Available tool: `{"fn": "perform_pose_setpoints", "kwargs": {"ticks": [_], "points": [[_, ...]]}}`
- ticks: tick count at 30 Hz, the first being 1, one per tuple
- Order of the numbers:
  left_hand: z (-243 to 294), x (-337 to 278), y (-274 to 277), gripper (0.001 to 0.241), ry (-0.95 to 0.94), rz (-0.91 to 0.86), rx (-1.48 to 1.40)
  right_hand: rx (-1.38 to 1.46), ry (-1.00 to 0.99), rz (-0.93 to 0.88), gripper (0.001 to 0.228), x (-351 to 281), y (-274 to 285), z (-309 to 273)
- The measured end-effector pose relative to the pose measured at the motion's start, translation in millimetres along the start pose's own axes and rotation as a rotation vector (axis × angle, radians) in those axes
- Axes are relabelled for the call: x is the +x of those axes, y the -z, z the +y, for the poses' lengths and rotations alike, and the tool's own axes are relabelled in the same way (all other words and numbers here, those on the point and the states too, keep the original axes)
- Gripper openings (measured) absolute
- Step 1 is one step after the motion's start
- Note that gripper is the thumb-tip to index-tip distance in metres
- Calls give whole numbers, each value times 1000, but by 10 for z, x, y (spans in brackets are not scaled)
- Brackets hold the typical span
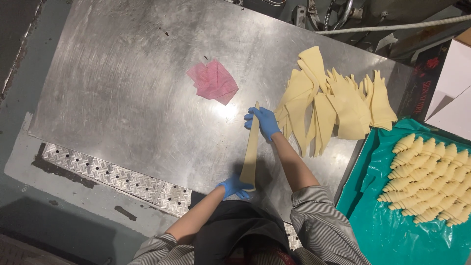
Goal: Rolling triangular pieces of dough into croissant shapes on a metal workbench.
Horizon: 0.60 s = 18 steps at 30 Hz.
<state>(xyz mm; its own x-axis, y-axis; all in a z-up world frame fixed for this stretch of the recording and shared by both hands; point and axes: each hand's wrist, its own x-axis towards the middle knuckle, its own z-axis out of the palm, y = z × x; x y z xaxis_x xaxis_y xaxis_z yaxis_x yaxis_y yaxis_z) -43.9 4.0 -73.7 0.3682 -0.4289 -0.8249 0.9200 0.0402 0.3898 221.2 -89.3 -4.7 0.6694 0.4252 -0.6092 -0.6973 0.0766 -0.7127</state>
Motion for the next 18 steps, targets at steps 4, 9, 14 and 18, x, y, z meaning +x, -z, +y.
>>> {"fn": "perform_pose_setpoints", "kwargs": {"ticks": [4,9,14,18], "points": [[67,-69,-38,51,27,-29,2,1,38,31,28,108,10,54],[12,-33,-163,56,27,19,92,-60,140,185,28,365,43,214],[-171,212,-193,56,67,24,-11,-215,350,248,26,431,-99,330],[-71,85,-278,58,98,100,-55,-796,842,358,21,398,-197,267]]}}
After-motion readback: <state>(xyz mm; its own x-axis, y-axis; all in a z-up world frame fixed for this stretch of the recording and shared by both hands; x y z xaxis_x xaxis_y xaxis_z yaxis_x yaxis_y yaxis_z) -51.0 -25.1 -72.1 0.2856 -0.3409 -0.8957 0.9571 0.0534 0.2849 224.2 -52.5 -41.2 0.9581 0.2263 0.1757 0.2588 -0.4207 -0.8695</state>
